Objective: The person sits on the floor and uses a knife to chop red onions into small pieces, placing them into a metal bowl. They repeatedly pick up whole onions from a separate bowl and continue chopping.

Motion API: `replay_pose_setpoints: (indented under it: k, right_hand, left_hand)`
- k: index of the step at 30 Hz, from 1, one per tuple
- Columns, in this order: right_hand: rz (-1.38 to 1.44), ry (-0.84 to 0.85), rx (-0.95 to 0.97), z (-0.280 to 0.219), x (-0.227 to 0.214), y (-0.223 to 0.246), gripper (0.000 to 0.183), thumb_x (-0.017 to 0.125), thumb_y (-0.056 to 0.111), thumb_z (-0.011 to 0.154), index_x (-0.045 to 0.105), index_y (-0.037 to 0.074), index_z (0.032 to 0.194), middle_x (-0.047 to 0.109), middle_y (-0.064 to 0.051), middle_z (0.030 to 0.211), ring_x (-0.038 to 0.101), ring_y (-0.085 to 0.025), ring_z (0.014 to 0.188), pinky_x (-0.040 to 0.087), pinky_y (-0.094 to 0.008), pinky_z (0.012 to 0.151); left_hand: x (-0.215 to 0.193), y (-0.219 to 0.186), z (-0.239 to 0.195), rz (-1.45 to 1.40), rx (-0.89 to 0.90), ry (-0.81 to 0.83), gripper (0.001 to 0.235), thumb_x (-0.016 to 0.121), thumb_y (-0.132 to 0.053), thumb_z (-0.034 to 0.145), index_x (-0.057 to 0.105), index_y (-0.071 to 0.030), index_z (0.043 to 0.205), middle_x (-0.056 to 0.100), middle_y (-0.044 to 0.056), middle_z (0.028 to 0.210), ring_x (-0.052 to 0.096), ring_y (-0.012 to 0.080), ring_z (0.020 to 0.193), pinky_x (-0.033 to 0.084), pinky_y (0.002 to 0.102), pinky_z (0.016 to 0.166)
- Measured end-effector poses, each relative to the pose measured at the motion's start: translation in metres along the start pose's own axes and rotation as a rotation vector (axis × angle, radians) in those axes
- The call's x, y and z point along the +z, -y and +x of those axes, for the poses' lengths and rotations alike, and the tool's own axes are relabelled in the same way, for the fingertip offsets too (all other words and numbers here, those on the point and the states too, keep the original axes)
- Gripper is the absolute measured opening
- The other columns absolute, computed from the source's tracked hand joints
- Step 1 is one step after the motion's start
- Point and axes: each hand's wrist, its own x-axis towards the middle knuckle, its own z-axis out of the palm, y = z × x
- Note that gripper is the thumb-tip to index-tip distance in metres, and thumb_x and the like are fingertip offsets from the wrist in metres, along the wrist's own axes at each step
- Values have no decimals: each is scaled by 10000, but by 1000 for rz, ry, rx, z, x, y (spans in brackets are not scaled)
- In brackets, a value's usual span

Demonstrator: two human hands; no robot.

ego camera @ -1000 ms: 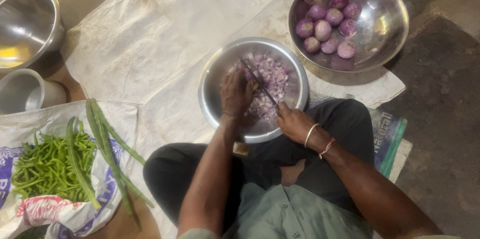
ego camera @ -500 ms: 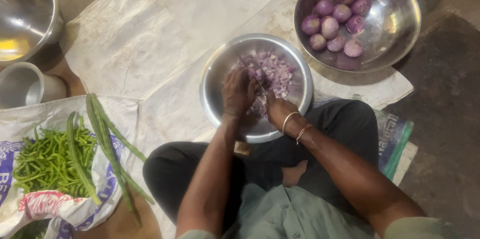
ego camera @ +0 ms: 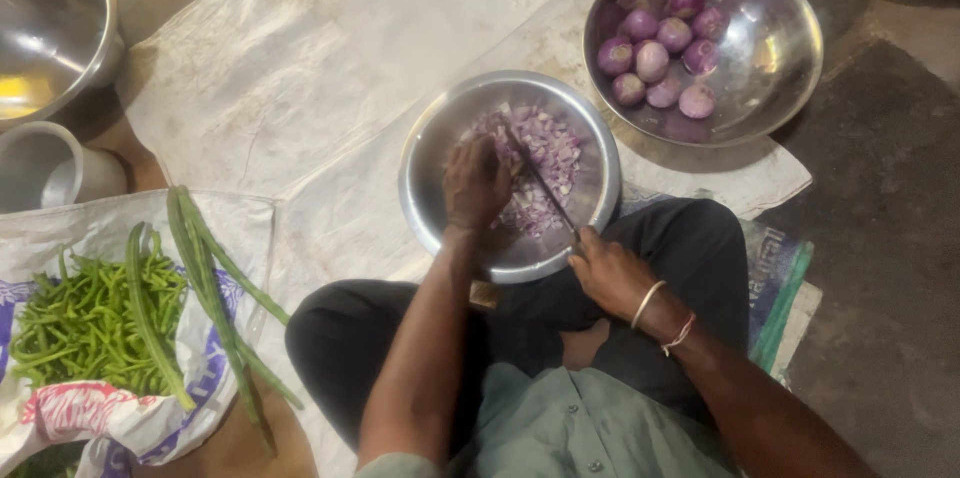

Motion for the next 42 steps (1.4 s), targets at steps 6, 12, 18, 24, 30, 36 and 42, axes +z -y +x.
replay_pose_setpoints:
  k: [6, 12, 18, 24, 30, 36, 42]
  right_hand:
    - [21, -67, -111, 23, -2, 9, 320, 593, 275, 979, 469, 24, 1133, 709, -270, 838, 695, -492, 811, 547, -587, 693]
    - [25, -90, -161, 38, 12, 7, 328, 600, 261, 968, 461, 18, 1139, 709, -264, 840, 689, -489, 810, 537, -587, 708]
    - [8, -82, -160, 39, 14, 5, 333, 588, 260, 977, 450, 12, 1151, 713, -259, 858, 695, -479, 826, 545, -574, 721]
    - [-64, -35, -132, 42, 9, 10, 365, 579, 252, 987, 440, -2, 1210, 715, -263, 873, 700, -475, 826, 551, -566, 724]
    - [-131, -4, -124, 52, 3, 20, 377, 565, 237, 993, 438, -33, 1223, 708, -283, 832, 713, -475, 792, 574, -551, 696]
    - [-142, 62, -94, 68, 3, 25, 336, 524, 229, 1015, 434, -24, 1218, 709, -259, 824, 723, -451, 764, 580, -541, 687]
    - [-192, 11, -121, 87, 11, 31, 337, 503, 232, 1030, 427, -30, 1227, 712, -264, 858, 715, -460, 806, 566, -556, 724]
  left_hand:
    - [5, 3, 0, 9, 42, 6, 235, 643, -195, 979, 602, -74, 1177, 672, 150, 1208, 629, 310, 1158, 478, 468, 1044]
    - [5, 2, -1, -8, -33, 45, 175, 651, -191, 962, 604, -105, 1107, 678, 110, 1083, 637, 287, 1068, 492, 454, 978]
    - [5, 2, 0, -19, -85, 67, 224, 681, -167, 927, 591, -100, 1121, 671, 108, 1057, 636, 278, 1044, 501, 449, 957]
    - [4, 2, -1, -11, -22, 39, 234, 689, -164, 927, 577, -106, 1124, 665, 119, 1127, 626, 293, 1110, 501, 464, 980]
    - [3, 4, -2, 9, -23, 64, 203, 705, -159, 911, 605, -107, 1080, 666, 112, 1103, 621, 301, 1099, 491, 471, 968]
    - [6, 7, -2, -22, -81, 129, 179, 675, -164, 943, 612, -118, 1104, 663, 89, 1067, 634, 266, 1031, 516, 438, 952]
    - [0, 5, -2, -25, 7, 31, 245, 676, -142, 901, 620, -74, 1130, 664, 144, 1137, 621, 331, 1107, 492, 479, 963]
